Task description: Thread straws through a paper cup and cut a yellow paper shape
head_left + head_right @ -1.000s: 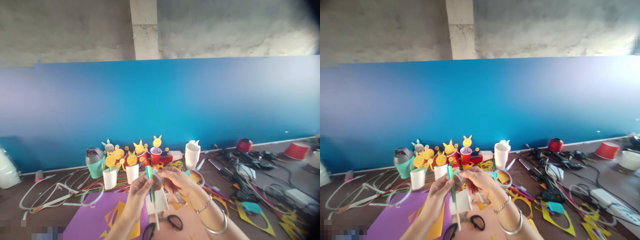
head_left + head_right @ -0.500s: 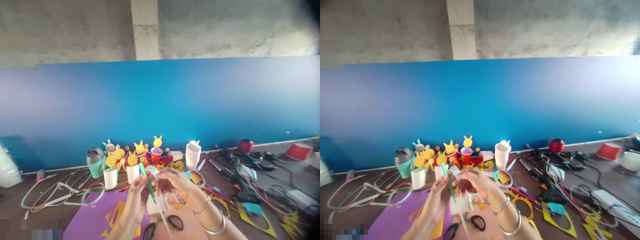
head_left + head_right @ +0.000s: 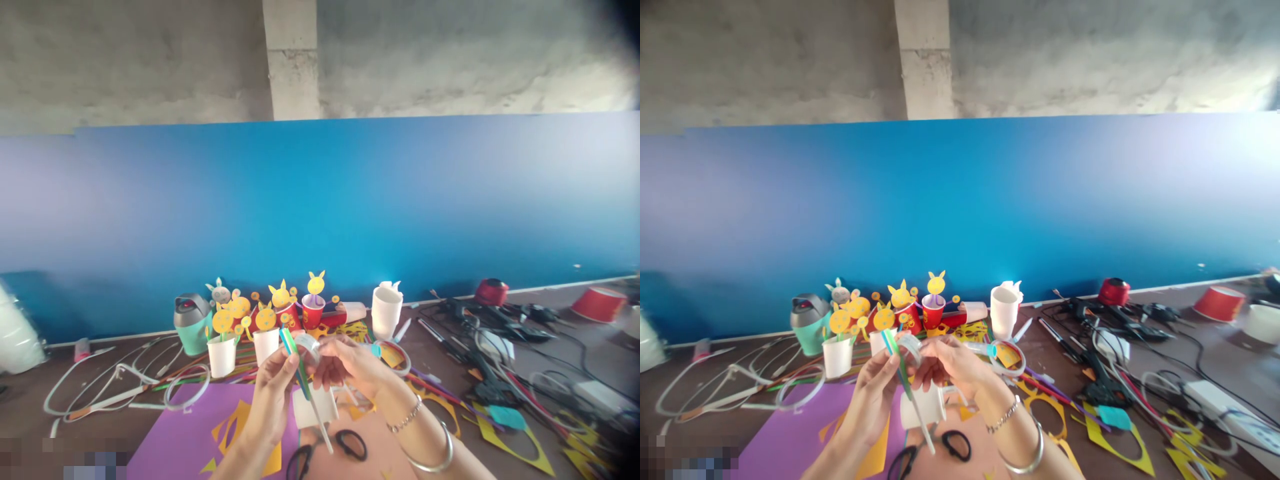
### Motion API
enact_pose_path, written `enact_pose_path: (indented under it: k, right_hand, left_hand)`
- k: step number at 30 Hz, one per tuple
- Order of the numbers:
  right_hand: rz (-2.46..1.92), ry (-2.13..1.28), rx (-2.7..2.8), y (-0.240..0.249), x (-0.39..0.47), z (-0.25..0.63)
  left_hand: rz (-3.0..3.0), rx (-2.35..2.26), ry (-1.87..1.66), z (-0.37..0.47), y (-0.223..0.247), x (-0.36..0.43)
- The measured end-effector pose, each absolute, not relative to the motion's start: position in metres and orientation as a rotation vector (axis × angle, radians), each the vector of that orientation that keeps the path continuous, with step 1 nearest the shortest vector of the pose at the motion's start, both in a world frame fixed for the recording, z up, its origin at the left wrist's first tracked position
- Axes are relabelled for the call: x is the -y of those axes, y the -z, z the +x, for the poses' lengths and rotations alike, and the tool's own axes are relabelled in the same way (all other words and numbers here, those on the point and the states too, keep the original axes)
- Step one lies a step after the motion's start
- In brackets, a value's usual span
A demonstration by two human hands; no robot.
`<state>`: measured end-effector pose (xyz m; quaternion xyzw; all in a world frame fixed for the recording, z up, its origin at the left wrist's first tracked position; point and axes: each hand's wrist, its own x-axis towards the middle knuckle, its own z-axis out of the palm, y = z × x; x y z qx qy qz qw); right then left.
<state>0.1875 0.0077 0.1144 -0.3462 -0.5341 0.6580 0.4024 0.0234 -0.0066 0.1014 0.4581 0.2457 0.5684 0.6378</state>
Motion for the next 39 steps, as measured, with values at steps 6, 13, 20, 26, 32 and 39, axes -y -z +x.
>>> enact_pose_path:
  k: [6, 13, 20, 26, 32, 39]
  right_hand:
    - [-0.882, -1.659, 1.319, -0.116, -0.005, 0.186]
    - [-0.921, -1.594, 1.283, -0.114, -0.006, 0.181]
    - [-0.723, -1.777, 1.297, -0.118, -0.004, 0.189]
    - [-0.775, -1.735, 1.257, -0.11, -0.008, 0.187]
    - [-0.803, -1.721, 1.26, -0.113, -0.006, 0.187]
    - [-0.855, -1.63, 1.227, -0.11, -0.008, 0.181]
  left_hand:
    - [1.081, -0.548, -1.311, 0.021, -0.097, 0.005]
    - [1.095, -0.56, -1.328, 0.02, -0.088, 0.0]
    - [1.04, -0.587, -1.327, 0.018, -0.092, 0.0]
    - [1.142, -0.58, -1.314, 0.015, -0.086, -0.002]
    - [1.199, -0.59, -1.317, 0.011, -0.074, -0.008]
    - [1.208, -0.599, -1.347, 0.01, -0.075, -0.006]
